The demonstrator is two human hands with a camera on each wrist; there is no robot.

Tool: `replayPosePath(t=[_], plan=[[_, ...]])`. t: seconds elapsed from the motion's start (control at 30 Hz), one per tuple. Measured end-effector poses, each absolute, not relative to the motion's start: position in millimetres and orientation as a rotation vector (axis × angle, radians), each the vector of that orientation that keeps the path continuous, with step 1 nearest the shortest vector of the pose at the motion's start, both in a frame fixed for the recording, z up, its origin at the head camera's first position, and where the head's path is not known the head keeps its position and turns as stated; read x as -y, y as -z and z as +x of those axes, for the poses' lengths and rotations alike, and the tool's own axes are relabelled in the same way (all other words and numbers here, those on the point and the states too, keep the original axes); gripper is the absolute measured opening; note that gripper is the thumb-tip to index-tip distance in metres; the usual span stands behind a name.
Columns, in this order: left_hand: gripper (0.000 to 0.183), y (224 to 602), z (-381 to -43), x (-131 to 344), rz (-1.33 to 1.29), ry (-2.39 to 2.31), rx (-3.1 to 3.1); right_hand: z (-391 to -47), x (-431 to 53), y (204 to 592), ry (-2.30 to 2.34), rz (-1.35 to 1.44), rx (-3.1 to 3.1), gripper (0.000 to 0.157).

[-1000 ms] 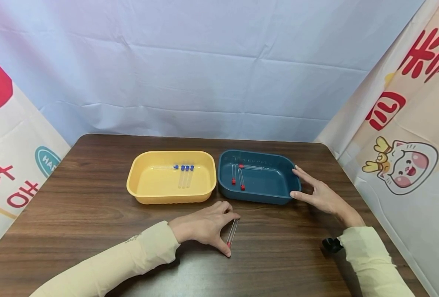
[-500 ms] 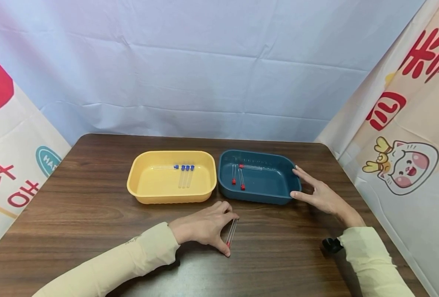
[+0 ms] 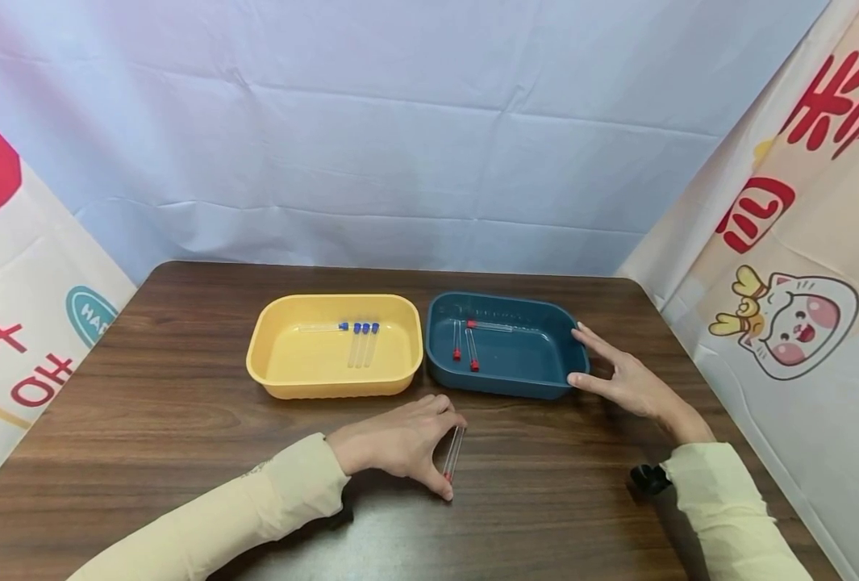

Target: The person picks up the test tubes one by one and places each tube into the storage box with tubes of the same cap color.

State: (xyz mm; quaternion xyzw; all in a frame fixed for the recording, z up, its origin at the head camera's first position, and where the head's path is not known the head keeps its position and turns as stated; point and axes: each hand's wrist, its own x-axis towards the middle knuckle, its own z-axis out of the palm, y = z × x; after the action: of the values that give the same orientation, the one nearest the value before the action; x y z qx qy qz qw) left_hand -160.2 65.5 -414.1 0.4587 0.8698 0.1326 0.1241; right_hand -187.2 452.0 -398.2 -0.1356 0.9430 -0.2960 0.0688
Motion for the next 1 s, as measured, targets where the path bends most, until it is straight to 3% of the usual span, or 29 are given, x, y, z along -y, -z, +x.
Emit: replayPosePath(t=[1.0], plan=[[0.092,363.3,-176.0,-86.7,1.442,-0.485,-2.627,-187.3,-451.6,399.9,0.899,-0.391,-2.842,0.081]])
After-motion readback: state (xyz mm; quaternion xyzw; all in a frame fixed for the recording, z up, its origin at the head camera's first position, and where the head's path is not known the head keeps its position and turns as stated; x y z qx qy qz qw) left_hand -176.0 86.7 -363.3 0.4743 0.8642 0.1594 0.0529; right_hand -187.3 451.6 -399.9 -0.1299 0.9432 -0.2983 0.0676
